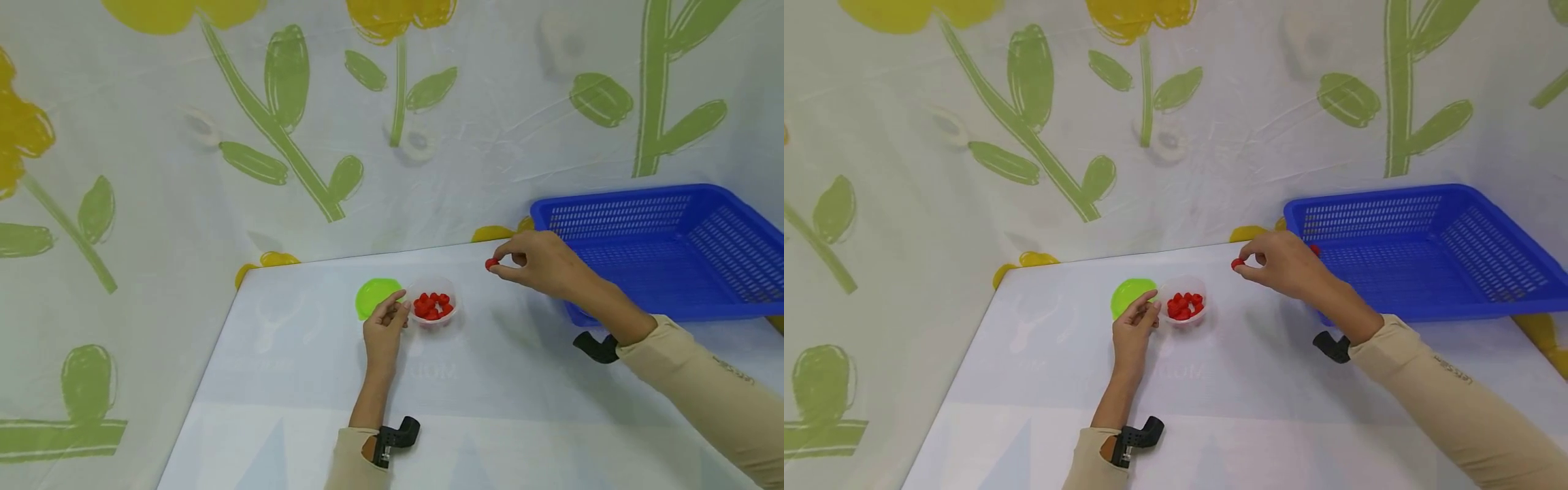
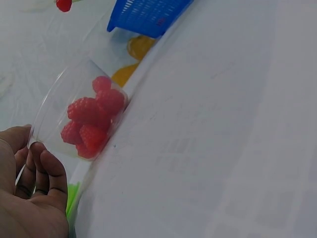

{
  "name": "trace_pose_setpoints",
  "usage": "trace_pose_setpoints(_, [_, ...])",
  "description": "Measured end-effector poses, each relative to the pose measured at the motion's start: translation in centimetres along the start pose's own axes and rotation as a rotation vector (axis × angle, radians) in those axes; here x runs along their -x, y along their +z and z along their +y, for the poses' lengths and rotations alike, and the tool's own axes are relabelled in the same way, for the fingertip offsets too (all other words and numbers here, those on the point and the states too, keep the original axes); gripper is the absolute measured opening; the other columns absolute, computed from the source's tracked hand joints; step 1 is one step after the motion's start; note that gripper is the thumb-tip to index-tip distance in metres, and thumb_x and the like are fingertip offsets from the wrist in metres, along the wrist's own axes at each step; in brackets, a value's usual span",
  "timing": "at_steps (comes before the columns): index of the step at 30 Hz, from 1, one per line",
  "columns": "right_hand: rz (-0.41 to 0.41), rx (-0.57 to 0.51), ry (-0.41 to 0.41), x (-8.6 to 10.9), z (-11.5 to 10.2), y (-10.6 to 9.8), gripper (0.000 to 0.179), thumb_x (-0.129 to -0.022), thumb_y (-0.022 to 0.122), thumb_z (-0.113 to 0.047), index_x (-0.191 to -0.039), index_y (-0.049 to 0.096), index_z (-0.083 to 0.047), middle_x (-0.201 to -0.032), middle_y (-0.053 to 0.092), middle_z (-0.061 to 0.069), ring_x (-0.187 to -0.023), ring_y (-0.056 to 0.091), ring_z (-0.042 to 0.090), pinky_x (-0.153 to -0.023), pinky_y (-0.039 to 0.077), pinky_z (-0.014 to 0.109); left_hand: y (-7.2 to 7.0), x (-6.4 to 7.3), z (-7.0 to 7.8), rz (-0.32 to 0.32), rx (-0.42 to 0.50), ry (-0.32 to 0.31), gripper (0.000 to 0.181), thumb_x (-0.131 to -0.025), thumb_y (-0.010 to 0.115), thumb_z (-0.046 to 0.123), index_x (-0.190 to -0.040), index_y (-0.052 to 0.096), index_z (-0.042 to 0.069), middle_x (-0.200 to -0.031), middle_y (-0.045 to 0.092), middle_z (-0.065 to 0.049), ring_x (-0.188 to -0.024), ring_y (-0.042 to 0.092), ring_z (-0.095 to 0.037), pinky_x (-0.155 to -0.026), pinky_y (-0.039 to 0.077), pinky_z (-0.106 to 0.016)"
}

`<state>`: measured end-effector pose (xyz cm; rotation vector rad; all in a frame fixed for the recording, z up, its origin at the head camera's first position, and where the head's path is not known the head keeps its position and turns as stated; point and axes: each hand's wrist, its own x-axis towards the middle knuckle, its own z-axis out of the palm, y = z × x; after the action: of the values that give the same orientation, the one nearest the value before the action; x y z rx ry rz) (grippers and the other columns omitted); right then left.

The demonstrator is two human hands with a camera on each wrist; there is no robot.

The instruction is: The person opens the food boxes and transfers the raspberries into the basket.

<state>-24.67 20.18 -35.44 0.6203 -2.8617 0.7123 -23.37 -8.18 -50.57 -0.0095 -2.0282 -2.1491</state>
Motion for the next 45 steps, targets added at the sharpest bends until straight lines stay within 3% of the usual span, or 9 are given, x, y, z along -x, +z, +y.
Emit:
trace_pose_setpoints(10, [0.024,0.029,0.042,0.6,1.5,-2.5,0.017,-0.087,0.080,-0.021,-0.098,0.079,-0.008,-0.070,0.047,0.001,-0.070,0.043,0.020,-0.058,0.033,0.033,-0.4,-0.1,0.0,0.002,0.003,0.011,0.030,-0.094,0.073,0.025,-0.121,0.073,0.016,-0.096,0.061,-0.008,-0.078,0.059,-0.019,-0.070,0.052,-0.020])
trace_pose_setpoints(19, [0.061,0.047,0.062,1.6,3.3,-3.7,0.018,-0.087,0.079,-0.020,-0.098,0.078,-0.006,-0.068,0.047,0.000,-0.064,0.042,0.018,-0.053,0.033,0.029,-0.8,0.3,-0.5,0.002,-0.006,-0.015,0.029,-0.094,0.073,0.023,-0.122,0.072,0.016,-0.096,0.061,-0.008,-0.078,0.059,-0.019,-0.071,0.053,-0.020])
trace_pose_setpoints(26, [0.049,0.071,0.139,1.2,4.7,-5.2,0.026,-0.090,0.077,-0.025,-0.105,0.077,-0.004,-0.071,0.052,0.003,-0.062,0.043,0.019,-0.050,0.033,0.030,-1.0,0.1,-0.3,0.011,-0.041,-0.010,0.030,-0.094,0.072,0.025,-0.123,0.072,0.015,-0.095,0.062,-0.007,-0.078,0.059,-0.020,-0.071,0.052,-0.021])
trace_pose_setpoints(32, [0.039,0.105,0.169,1.9,6.0,-5.5,0.029,-0.090,0.076,-0.027,-0.105,0.076,-0.002,-0.067,0.046,0.002,-0.061,0.041,0.019,-0.051,0.030,0.030,-1.3,1.0,-1.0,0.001,-0.031,-0.058,0.032,-0.093,0.074,0.029,-0.123,0.072,0.018,-0.097,0.062,-0.007,-0.080,0.060,-0.020,-0.072,0.054,-0.022])
trace_pose_setpoints(36, [0.027,0.097,0.173,2.0,6.7,-5.5,0.031,-0.092,0.075,-0.029,-0.107,0.076,-0.002,-0.067,0.048,0.002,-0.060,0.042,0.018,-0.050,0.031,0.031,-1.5,1.3,-1.2,0.010,-0.026,-0.047,0.032,-0.092,0.075,0.031,-0.121,0.073,0.019,-0.097,0.062,-0.008,-0.080,0.060,-0.021,-0.072,0.054,-0.022])
trace_pose_setpoints(45, [-0.019,0.103,0.229,1.8,8.0,-6.5,0.031,-0.093,0.073,-0.030,-0.106,0.076,-0.002,-0.066,0.052,0.003,-0.058,0.042,0.019,-0.049,0.033,0.032,-2.3,1.8,-0.2,-0.015,-0.016,-0.049,0.030,-0.093,0.074,0.026,-0.121,0.073,0.018,-0.096,0.062,-0.009,-0.078,0.059,-0.020,-0.070,0.053,-0.021])
